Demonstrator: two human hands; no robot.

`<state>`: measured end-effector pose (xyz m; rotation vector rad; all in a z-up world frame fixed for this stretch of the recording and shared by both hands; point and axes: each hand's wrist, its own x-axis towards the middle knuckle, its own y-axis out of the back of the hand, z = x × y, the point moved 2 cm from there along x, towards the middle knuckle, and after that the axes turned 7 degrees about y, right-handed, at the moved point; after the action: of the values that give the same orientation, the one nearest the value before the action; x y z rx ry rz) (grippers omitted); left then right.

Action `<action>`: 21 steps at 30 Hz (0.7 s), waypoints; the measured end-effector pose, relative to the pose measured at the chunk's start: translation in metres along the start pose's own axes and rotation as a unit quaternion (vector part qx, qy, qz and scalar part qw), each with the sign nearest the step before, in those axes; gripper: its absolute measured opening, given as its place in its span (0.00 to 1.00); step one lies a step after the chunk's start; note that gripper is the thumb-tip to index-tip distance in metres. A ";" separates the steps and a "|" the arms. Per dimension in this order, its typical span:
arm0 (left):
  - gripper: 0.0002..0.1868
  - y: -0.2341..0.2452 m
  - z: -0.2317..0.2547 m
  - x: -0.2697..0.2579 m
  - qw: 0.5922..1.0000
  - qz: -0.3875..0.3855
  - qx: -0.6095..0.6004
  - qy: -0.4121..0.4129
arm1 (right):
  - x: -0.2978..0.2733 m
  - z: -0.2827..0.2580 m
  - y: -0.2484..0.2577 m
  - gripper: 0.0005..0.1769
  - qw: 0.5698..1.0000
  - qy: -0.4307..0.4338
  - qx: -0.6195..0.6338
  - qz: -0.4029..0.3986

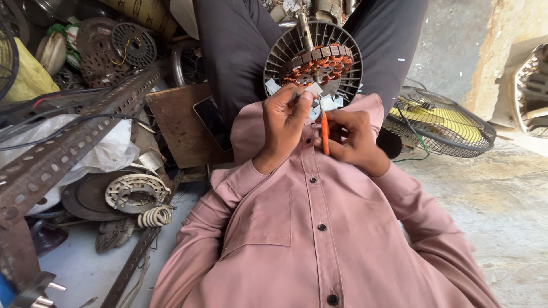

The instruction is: The person holds a disassembled electric motor rotor and uses a screwdriver to scrape and clean the copper windings. The person rotates the rotor to access different sections and continues scraping the surface of the windings.

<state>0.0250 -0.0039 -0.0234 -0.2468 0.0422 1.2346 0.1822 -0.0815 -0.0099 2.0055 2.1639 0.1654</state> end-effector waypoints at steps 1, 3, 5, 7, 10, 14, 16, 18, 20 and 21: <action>0.09 -0.001 0.003 0.000 0.999 0.007 0.025 -0.026 | 0.001 -0.001 -0.002 0.20 1.000 -0.004 0.019 0.008; 0.07 0.001 0.008 0.001 0.998 0.006 0.049 -0.031 | 0.002 -0.003 -0.004 0.20 0.998 -0.012 0.059 0.022; 0.06 0.005 0.012 0.002 0.999 -0.005 0.040 -0.029 | 0.002 -0.004 -0.002 0.20 0.998 -0.007 0.059 -0.006; 0.06 0.009 0.014 0.005 0.999 -0.028 -0.004 -0.023 | 0.004 -0.005 0.000 0.19 0.998 0.003 0.049 -0.033; 0.12 0.015 0.014 0.013 0.996 -0.088 0.011 -0.007 | 0.004 -0.006 0.003 0.19 0.998 0.012 0.025 -0.058; 0.12 0.015 0.021 0.009 0.991 -0.078 0.084 -0.070 | 0.001 -0.003 0.000 0.20 0.998 -0.003 0.042 -0.042; 0.11 0.012 0.021 0.006 0.993 -0.058 0.077 -0.075 | 0.000 -0.001 -0.003 0.20 0.998 -0.006 0.056 -0.031; 0.09 0.010 0.019 0.006 0.996 -0.054 0.026 -0.061 | 0.000 0.001 -0.005 0.20 0.997 -0.002 0.068 -0.024; 0.09 0.010 0.017 0.006 0.997 -0.056 0.005 -0.057 | 0.000 0.001 -0.006 0.21 0.997 -0.006 0.074 -0.017; 0.09 0.010 0.017 0.005 0.996 -0.059 0.010 -0.062 | 0.001 0.001 -0.006 0.22 0.997 -0.008 0.077 -0.014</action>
<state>0.0154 0.0075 -0.0099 -0.1535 -0.0663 1.1289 0.1766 -0.0814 -0.0117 2.0476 2.2564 -0.0210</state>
